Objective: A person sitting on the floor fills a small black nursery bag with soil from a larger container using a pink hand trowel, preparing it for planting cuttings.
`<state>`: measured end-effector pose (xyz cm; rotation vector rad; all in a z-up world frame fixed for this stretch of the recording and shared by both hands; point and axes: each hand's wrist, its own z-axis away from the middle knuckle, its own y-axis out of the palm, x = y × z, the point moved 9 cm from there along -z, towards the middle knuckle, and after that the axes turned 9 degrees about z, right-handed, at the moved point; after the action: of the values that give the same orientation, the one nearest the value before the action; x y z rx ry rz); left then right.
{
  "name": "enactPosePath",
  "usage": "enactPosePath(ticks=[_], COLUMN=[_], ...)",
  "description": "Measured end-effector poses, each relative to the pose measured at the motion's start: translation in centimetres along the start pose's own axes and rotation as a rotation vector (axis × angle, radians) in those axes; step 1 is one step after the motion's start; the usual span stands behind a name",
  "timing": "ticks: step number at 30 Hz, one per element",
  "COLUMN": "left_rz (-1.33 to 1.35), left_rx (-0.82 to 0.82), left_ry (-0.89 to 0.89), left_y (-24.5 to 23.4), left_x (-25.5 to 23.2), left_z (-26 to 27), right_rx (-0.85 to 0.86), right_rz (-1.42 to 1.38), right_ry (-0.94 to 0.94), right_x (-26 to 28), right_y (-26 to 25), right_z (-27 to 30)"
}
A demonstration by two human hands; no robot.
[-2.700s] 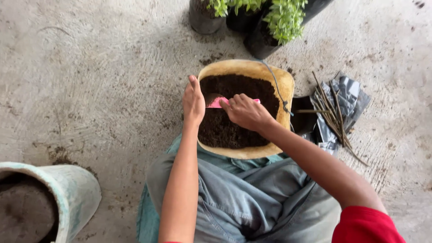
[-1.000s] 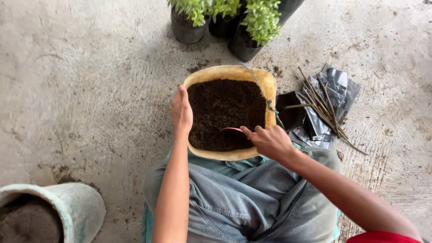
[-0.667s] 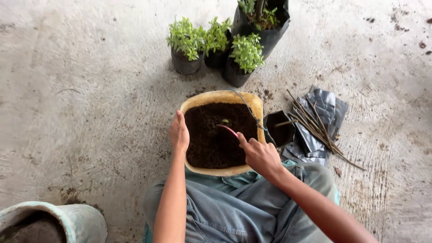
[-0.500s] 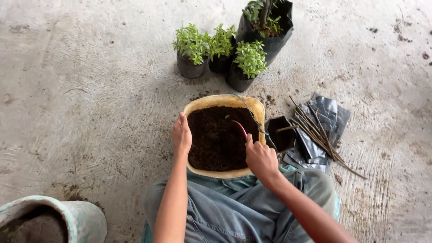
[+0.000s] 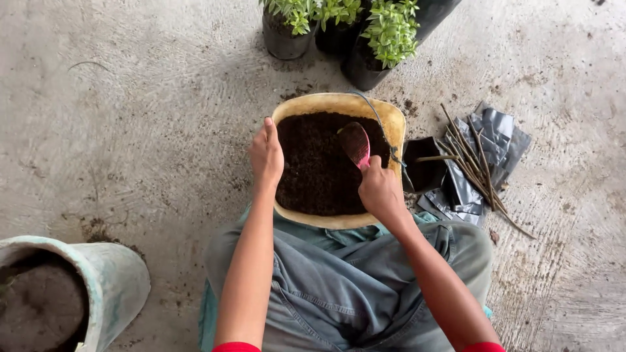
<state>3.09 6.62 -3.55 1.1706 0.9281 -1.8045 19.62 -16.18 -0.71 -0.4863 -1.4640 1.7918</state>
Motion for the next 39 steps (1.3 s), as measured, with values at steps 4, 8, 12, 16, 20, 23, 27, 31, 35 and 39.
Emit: enactPosePath(ticks=[4, 8, 12, 16, 20, 23, 27, 31, 35, 39], left_rz=[-0.004, 0.041, 0.1, 0.139, 0.145, 0.162, 0.158, 0.174, 0.162, 0.119], left_rx=[-0.004, 0.005, -0.012, 0.008, 0.009, 0.011, 0.007, -0.017, -0.043, -0.047], left_ry=[-0.022, -0.073, -0.113, -0.181, -0.154, -0.163, -0.159, -0.134, -0.071, -0.006], left_y=[0.4, 0.5, 0.8, 0.5, -0.1, -0.1, 0.5, 0.8, 1.2, 0.2], left_x=[0.9, 0.3, 1.6, -1.2, -3.7, -3.4, -0.8, 0.8, 1.7, -1.1], left_z=[-0.6, -0.3, -1.3, 0.7, 1.2, 1.4, 0.7, 0.0, -0.5, 0.7], right_rx=[-0.033, -0.204, -0.215, -0.009, 0.363, 0.369, 0.379, 0.268, 0.171, 0.095], right_rz=[-0.072, 0.173, 0.333, 0.148, -0.31, -0.329, -0.293, -0.414, -0.441, -0.448], right_ry=[0.065, -0.183, -0.404, -0.444, -0.029, -0.042, -0.02, 0.036, 0.04, 0.003], right_x=[-0.9, 1.8, 4.3, 7.2, 5.9, 6.5, 4.6, 4.2, 3.2, 3.3], right_y=[3.8, 6.7, 8.2, 6.4, 7.0, 7.8, 7.3, 4.5, 3.0, 1.0], right_z=[-4.3, -6.0, -5.0, -3.0, -3.2, -3.7, -4.2, -4.0, -3.7, -3.0])
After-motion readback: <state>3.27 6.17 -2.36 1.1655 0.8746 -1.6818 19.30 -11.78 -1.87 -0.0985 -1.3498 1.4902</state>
